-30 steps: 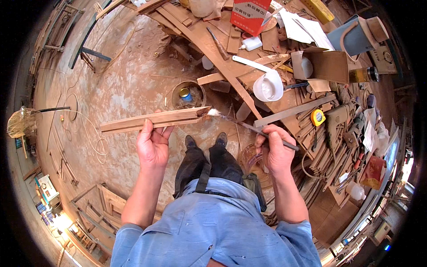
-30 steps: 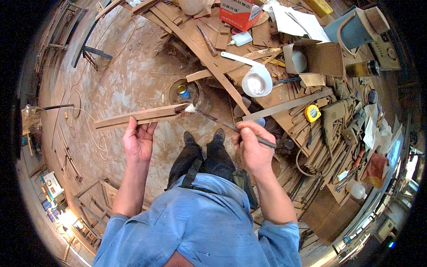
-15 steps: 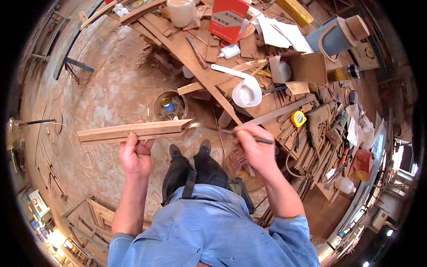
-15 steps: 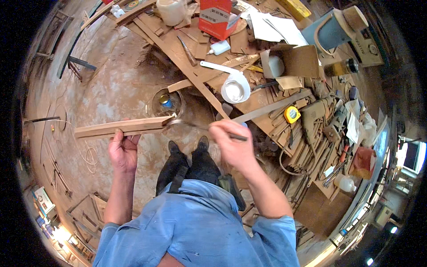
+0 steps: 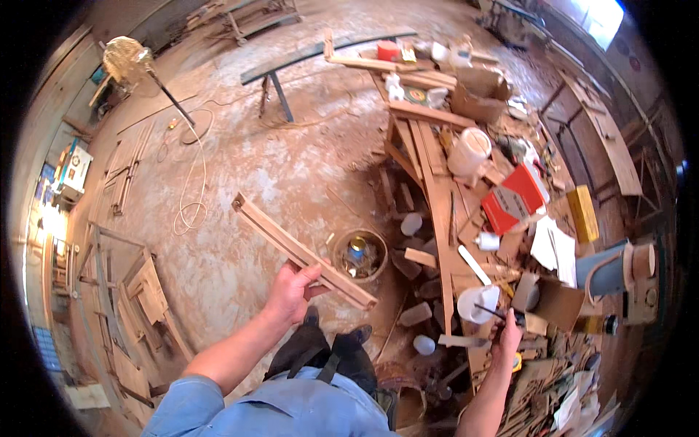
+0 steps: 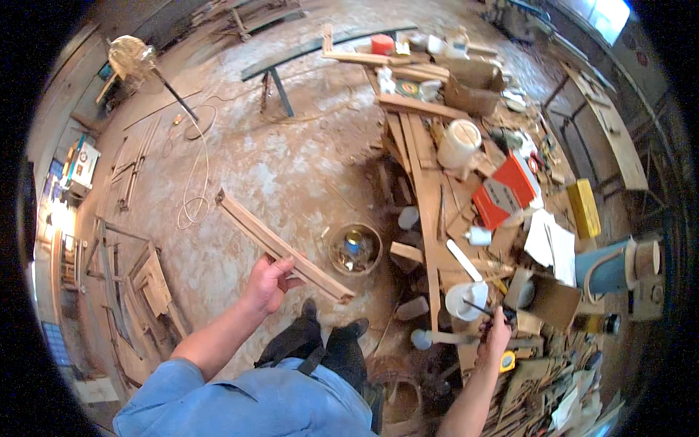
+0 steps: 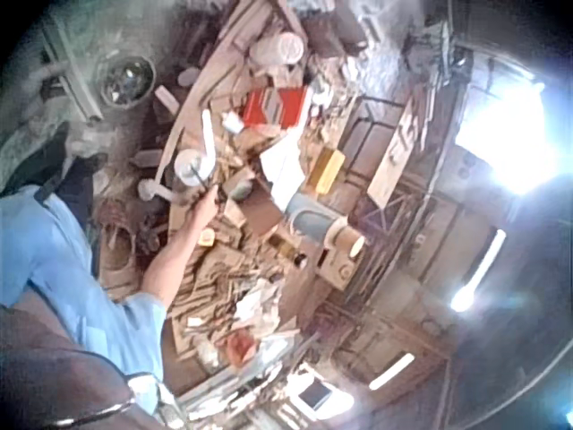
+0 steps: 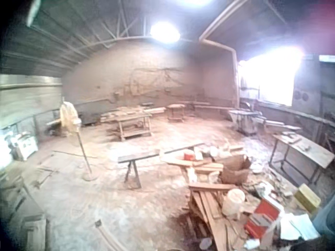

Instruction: The person applies glue to the edges of a large wooden panel and a smaller wooden strip using a brush. They then use a hammer to tap the pieces together, assembling them into a larger structure. The person also retrieves and positions metal clamps to secure the assembly.

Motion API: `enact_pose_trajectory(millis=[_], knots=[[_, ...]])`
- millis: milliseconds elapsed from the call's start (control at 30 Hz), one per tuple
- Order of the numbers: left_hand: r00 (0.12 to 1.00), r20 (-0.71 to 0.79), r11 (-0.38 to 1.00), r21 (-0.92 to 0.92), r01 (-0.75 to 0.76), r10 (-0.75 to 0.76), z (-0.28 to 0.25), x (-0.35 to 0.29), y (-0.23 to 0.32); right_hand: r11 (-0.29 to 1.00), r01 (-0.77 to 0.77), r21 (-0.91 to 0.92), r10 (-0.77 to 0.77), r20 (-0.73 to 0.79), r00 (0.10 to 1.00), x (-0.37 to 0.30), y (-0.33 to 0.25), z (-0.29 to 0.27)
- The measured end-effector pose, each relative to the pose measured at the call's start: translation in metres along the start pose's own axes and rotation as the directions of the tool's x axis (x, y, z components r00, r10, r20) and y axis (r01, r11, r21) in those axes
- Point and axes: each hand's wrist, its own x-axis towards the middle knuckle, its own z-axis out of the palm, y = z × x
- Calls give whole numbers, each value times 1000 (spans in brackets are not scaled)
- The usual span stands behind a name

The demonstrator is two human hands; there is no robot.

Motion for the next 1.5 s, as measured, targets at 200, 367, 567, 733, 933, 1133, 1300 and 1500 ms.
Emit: enact_pose_trajectory(millis=[200, 367, 567, 733, 933, 1133, 1300, 1500], knots=[[979, -130, 987, 42, -154, 158, -53, -11, 18, 995, -86, 55, 81, 94, 992, -24, -10, -17], [903, -304, 901, 400, -169, 305, -113, -26, 38, 973, 68, 221, -53, -75, 996, -53, -1, -42], [856, -335, 699, 714, -43, 394, -231, -62, 48, 911, 412, 20, -410, 153, 899, -188, -24, 113], [682, -256, 421, 903, -83, 685, -315, -134, 47, 740, 670, -60, -410, 749, 520, -365, 34, 258], [602, -102, 154, 987, -36, 792, -405, -210, 11, -95, 846, 525, -85, 842, -533, -547, 111, 370], [584, -42, -52, 988, 143, 810, -450, -279, -22, -116, 706, 698, 505, 654, -563, -618, 215, 414], [621, -175, -10, 959, 283, 764, -461, -314, -32, 173, 757, 631, 661, 495, -564, -639, 271, 436], [283, -541, 399, 809, 431, 792, -506, -384, -25, 282, 924, 258, 725, 573, -381, -680, 326, 487]])
